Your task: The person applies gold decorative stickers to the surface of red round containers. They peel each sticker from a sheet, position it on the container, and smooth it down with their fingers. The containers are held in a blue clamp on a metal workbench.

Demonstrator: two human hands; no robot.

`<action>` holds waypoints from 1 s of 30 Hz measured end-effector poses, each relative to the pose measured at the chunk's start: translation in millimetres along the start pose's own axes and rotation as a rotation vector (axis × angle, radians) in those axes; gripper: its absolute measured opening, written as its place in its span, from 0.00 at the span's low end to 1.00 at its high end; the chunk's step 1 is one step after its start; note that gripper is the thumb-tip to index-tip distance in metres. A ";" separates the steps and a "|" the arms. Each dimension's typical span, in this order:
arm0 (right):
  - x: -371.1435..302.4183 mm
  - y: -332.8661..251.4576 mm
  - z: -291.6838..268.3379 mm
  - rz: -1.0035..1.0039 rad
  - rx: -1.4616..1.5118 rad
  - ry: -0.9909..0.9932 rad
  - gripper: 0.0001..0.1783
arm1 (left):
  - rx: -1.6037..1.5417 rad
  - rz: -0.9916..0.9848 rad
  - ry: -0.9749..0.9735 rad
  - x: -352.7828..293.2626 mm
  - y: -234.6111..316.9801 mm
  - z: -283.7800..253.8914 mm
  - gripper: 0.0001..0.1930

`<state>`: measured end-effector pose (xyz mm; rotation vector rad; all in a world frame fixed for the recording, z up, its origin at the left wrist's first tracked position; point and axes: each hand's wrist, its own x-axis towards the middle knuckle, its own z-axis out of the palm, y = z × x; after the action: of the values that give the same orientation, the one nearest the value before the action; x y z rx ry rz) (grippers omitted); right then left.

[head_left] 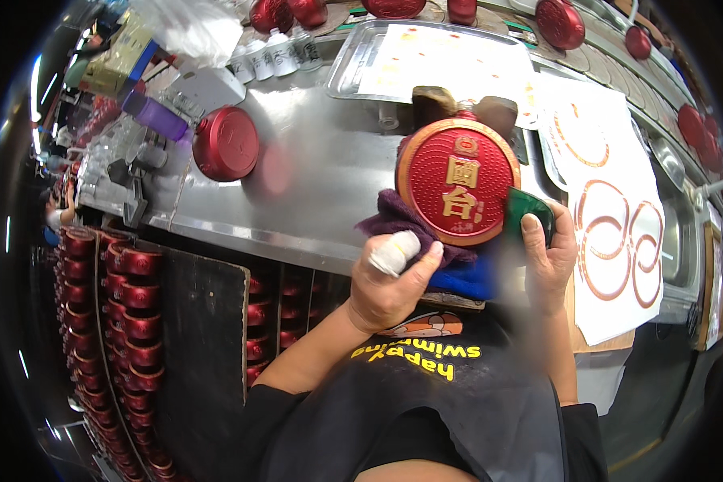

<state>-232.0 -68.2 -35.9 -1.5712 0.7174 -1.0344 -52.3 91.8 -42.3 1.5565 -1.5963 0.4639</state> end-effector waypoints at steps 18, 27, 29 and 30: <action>-20.0 -10.6 -49.2 0.082 0.093 0.153 0.14 | -0.022 0.361 -0.455 155.2 7.7 58.4 0.02; -15.5 -17.0 -41.3 0.048 0.015 0.149 0.13 | -0.008 -0.038 -0.200 143.2 -51.2 7.5 0.12; -14.0 -15.1 -37.4 0.057 0.061 0.121 0.13 | -0.055 0.009 -0.146 116.2 -45.2 -4.1 0.15; -13.1 -14.0 -35.5 0.060 0.080 0.108 0.12 | -0.064 0.100 -0.142 103.1 -39.5 -7.5 0.17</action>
<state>-270.5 -69.2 -23.9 -1.4261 0.7827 -1.0971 -0.1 25.6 29.5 1.4943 -1.7863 0.3600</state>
